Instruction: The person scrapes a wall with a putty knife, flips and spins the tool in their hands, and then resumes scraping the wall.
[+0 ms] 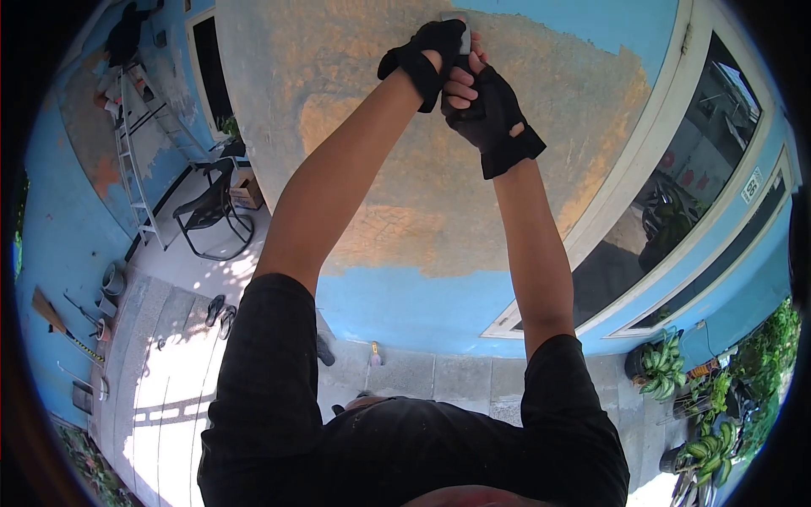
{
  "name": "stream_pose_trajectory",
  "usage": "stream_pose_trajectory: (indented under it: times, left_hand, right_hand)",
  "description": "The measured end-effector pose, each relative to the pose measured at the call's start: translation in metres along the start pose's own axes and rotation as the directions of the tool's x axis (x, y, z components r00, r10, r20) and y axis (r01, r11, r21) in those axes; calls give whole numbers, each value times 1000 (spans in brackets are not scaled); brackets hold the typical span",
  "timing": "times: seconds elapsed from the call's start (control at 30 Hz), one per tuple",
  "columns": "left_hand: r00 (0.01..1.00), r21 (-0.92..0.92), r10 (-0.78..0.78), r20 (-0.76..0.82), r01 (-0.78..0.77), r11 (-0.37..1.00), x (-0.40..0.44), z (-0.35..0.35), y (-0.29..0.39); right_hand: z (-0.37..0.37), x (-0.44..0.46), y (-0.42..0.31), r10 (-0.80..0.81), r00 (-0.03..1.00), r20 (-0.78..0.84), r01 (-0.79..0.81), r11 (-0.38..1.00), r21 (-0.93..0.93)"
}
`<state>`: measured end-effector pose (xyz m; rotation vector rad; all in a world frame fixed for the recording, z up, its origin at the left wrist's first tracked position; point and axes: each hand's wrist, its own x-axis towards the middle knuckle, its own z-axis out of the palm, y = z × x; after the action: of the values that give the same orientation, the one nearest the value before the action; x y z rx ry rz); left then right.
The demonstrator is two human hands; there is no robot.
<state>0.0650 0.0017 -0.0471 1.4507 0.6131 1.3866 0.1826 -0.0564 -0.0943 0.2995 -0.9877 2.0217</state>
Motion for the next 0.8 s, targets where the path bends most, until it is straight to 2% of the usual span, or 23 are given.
stream_pose_trajectory:
  times: [0.03, 0.1, 0.13, 0.2, 0.23, 0.3, 0.37, 0.4, 0.6, 0.67, 0.7, 0.73, 0.8]
  left_hand:
    - [1000, -5, 8, -11, -8, 1000, -7, 1, 1]
    - [1000, -5, 19, -21, -19, 1000, -12, -1, 4]
    - [1000, -49, 30, 2, -30, 998, -11, -4, 3]
    - [999, -90, 43, 25, -41, 995, -10, -7, 4]
    - [998, -63, 61, 0, -61, 996, -9, -7, 6]
    - [997, -36, 75, -20, -75, 996, -11, -6, 10]
    - [998, -51, -41, -39, 39, 998, -17, -4, 19]
    - [998, -51, -44, -44, 42, 998, -16, -4, 14]
    - [993, 15, 70, -94, -69, 997, -21, 3, 30]
    - [994, -150, -24, 111, 41, 988, -55, 9, 49]
    - [996, 6, 87, -1, -87, 996, 11, -27, 7]
    - [996, 9, 88, -5, -88, 996, 10, -31, 9]
    - [984, -102, 16, 177, 2, 995, 2, -30, 21]
  right_hand:
    - [6, -4, 3, -2, 1000, 2, 2, 1000, 1]
    - [20, -7, 7, -54, 981, -185, 35, 994, -104]
    - [12, -5, 6, -55, 982, -183, 37, 994, -102]
    - [-7, 3, 4, 53, 989, 135, -77, 981, 179]
    - [-12, 9, 3, 51, 989, 139, -76, 981, 179]
    - [-16, 18, 6, 32, 960, 278, -87, 978, 188]
    - [-15, 16, 8, 16, 967, 254, -70, 976, 205]
    - [-15, 14, 10, 4, 974, 227, -57, 973, 226]
    - [-8, 30, -1, 1, 979, 206, -34, 987, 156]
    - [-3, 23, 3, 15, 984, 176, -46, 983, 176]
    - [-4, 19, 6, 15, 990, 138, -36, 988, 152]
    - [-6, 17, 8, 16, 995, 97, -29, 992, 127]
    - [1, 22, 8, 3, 997, 73, -12, 993, 121]
